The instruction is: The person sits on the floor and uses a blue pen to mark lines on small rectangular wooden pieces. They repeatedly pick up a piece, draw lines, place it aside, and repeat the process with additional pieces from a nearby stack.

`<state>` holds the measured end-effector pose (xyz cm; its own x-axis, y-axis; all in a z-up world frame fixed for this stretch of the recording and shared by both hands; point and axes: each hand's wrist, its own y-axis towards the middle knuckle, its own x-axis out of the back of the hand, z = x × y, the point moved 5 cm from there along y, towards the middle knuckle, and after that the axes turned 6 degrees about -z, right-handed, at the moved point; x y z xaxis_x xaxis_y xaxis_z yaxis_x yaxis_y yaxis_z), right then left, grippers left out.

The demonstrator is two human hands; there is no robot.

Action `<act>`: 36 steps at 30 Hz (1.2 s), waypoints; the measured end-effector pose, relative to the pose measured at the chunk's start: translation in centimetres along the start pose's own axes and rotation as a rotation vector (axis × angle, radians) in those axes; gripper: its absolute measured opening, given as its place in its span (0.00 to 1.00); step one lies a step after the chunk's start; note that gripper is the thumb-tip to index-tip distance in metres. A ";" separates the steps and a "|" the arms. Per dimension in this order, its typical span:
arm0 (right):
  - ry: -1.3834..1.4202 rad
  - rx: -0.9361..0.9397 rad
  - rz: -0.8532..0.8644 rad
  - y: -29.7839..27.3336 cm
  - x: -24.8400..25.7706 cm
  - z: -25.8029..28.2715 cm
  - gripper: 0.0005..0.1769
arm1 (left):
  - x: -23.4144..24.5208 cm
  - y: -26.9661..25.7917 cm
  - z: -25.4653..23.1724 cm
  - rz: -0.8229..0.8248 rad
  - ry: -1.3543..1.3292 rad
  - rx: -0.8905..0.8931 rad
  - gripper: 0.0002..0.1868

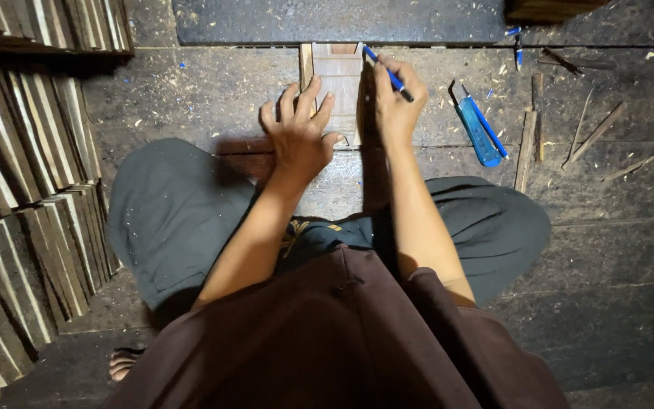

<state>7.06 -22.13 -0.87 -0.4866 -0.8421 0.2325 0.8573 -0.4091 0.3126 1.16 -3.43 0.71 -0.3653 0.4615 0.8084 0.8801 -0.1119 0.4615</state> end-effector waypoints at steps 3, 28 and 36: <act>-0.028 0.033 0.096 0.8 0.8 1.5 0.06 | -0.7 -0.2 0.1 0.073 0.022 0.034 0.33; -0.293 -0.114 0.065 -4.3 4.0 1.5 0.19 | -1.0 -0.4 0.5 0.007 -0.058 0.001 0.27; -0.248 -0.219 -0.084 -6.0 3.6 0.4 0.13 | -1.5 -0.8 0.5 0.058 -0.067 -0.014 0.31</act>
<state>0.12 -22.56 -1.49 -0.5598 -0.7026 0.4394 0.8153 -0.5617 0.1406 1.13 -3.53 -1.06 -0.2923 0.5115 0.8080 0.8945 -0.1526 0.4202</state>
